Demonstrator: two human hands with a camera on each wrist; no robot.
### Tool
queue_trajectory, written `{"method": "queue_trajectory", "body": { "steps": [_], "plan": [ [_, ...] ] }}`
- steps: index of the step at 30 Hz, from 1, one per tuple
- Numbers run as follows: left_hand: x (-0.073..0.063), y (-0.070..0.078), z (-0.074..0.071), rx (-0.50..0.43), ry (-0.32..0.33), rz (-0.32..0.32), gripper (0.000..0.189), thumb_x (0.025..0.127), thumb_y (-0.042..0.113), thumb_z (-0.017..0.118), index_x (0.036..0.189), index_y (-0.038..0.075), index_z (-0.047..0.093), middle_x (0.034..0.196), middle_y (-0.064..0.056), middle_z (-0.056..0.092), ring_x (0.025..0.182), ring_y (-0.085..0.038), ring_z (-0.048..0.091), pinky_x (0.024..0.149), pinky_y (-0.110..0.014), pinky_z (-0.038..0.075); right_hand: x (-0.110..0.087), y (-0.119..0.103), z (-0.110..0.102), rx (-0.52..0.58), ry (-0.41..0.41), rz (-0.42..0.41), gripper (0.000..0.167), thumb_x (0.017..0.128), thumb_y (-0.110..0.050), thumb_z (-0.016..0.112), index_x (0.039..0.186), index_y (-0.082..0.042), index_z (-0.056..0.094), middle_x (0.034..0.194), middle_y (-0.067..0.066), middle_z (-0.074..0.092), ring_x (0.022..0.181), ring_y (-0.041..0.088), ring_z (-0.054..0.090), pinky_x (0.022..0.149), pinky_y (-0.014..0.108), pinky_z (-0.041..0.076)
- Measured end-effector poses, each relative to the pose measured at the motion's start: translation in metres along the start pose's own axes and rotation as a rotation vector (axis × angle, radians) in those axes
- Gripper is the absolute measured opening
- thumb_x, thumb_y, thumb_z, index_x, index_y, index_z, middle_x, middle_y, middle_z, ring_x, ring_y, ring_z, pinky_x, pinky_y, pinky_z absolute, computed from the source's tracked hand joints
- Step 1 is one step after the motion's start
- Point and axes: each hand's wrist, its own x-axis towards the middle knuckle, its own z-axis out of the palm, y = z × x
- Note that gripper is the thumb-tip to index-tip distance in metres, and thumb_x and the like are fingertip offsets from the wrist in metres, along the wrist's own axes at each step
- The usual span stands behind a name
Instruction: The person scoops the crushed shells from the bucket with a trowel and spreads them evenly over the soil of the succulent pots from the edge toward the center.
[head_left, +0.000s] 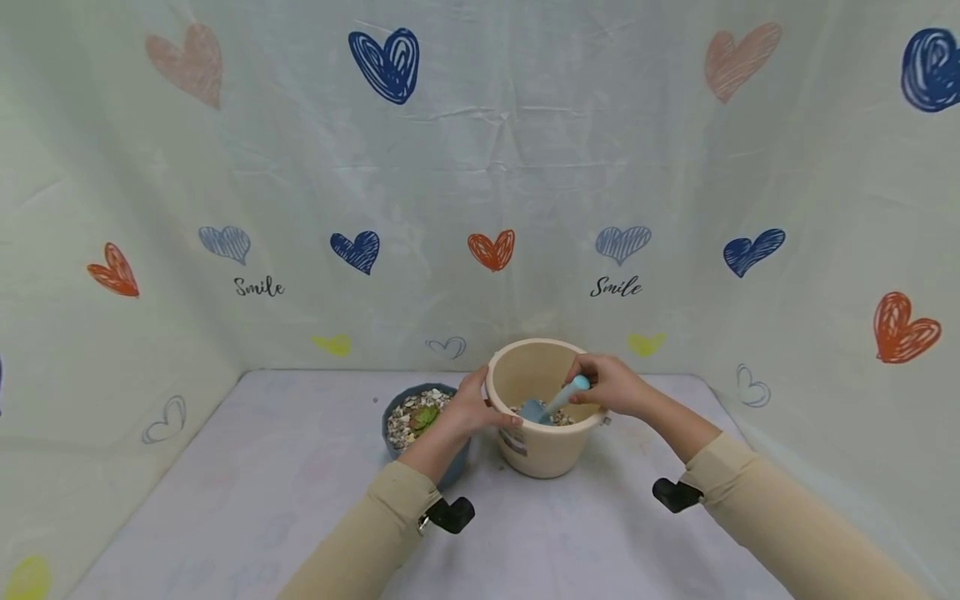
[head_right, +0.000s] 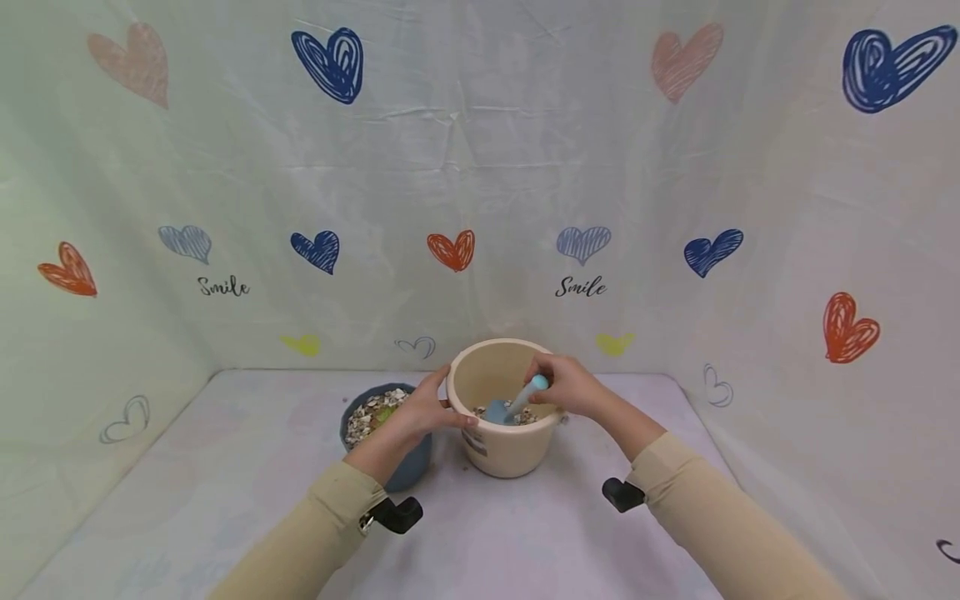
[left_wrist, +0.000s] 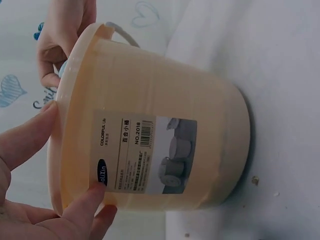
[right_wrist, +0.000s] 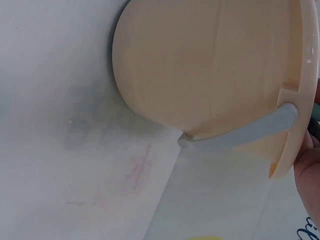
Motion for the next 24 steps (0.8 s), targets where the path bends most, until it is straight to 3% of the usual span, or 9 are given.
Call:
{"method": "queue_trajectory", "body": {
  "steps": [11,20,24],
  "plan": [
    [0.0,0.0,0.0,-0.003,0.005,-0.039,0.104,0.064,-0.001,0.089,0.151,0.005,0.033,0.152,-0.021,0.03,0.124,-0.042,0.048,0.105,-0.051,0.038,0.001,0.008,-0.003,0.137,-0.03,0.047,0.02,0.082,-0.002,0.077,0.095,0.0,0.063,0.094,0.009,0.07,0.08,0.019,0.062,0.069,0.028,0.051],
    [-0.002,0.001,0.001,-0.006,0.012,-0.062,0.106,0.065,0.0,0.089,0.153,0.004,0.03,0.153,-0.022,0.028,0.122,-0.043,0.05,0.105,-0.052,0.038,-0.001,0.014,-0.003,0.265,-0.004,0.115,0.023,0.085,0.0,0.072,0.103,0.005,0.059,0.095,0.013,0.07,0.081,0.024,0.067,0.08,0.047,0.055],
    [-0.003,0.0,0.0,-0.018,0.009,-0.059,0.106,0.065,0.0,0.089,0.153,0.005,0.029,0.153,-0.022,0.027,0.124,-0.043,0.049,0.105,-0.052,0.037,-0.001,0.018,-0.002,0.297,0.031,0.132,0.028,0.087,-0.003,0.071,0.109,0.007,0.057,0.095,0.013,0.07,0.081,0.024,0.067,0.077,0.042,0.056]
  ]
}}
